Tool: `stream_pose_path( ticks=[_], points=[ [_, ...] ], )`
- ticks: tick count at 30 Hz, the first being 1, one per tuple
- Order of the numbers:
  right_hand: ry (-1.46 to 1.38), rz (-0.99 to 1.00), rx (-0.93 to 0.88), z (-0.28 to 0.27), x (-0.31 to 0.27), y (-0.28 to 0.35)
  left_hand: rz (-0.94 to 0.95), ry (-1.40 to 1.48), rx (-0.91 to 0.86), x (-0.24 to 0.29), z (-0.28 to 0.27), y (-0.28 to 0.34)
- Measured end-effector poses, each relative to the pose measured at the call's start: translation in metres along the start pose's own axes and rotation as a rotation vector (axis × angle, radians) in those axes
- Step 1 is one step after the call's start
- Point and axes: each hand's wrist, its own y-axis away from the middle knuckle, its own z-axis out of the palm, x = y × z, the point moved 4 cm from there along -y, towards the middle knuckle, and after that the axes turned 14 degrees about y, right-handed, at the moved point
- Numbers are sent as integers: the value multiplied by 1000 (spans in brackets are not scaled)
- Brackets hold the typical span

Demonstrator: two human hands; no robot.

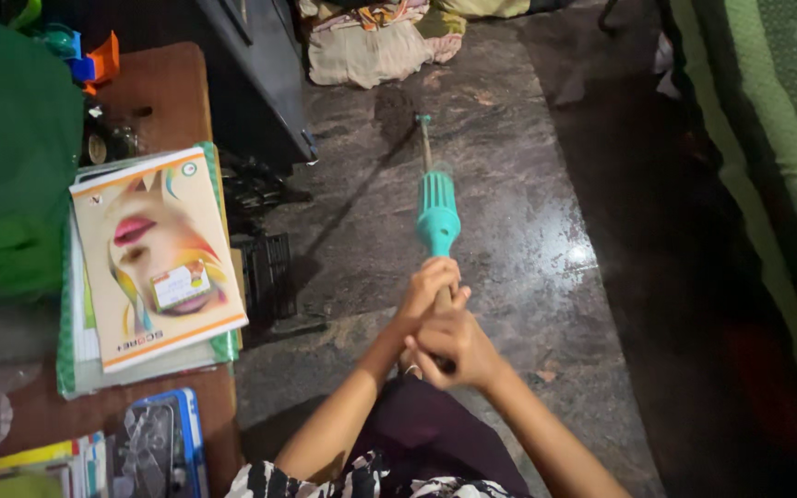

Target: The person mops a tiled floor using a teal mop with a wooden handle. They move the mop back and forth across the floor surface in a bedroom setting.

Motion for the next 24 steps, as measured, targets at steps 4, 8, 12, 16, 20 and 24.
stream_pose_path(
  ticks=[4,8,12,16,20,24],
  points=[
    [47,103,101,-32,-81,34,-26,-17,-55,75,28,38],
    [-54,177,40,-58,-159,54,-141,-54,-150,166,39,70],
    [-113,156,-27,-83,-217,66,-122,-44,-181,233,49,90],
    [-94,123,-32,-92,-247,82,-90,-41,-159,264,63,113],
    [-107,93,-4,-81,-247,99,-25,-3,-131,262,71,126],
    [-84,61,46,-73,-233,109,-44,14,-112,252,76,126]
  ],
)
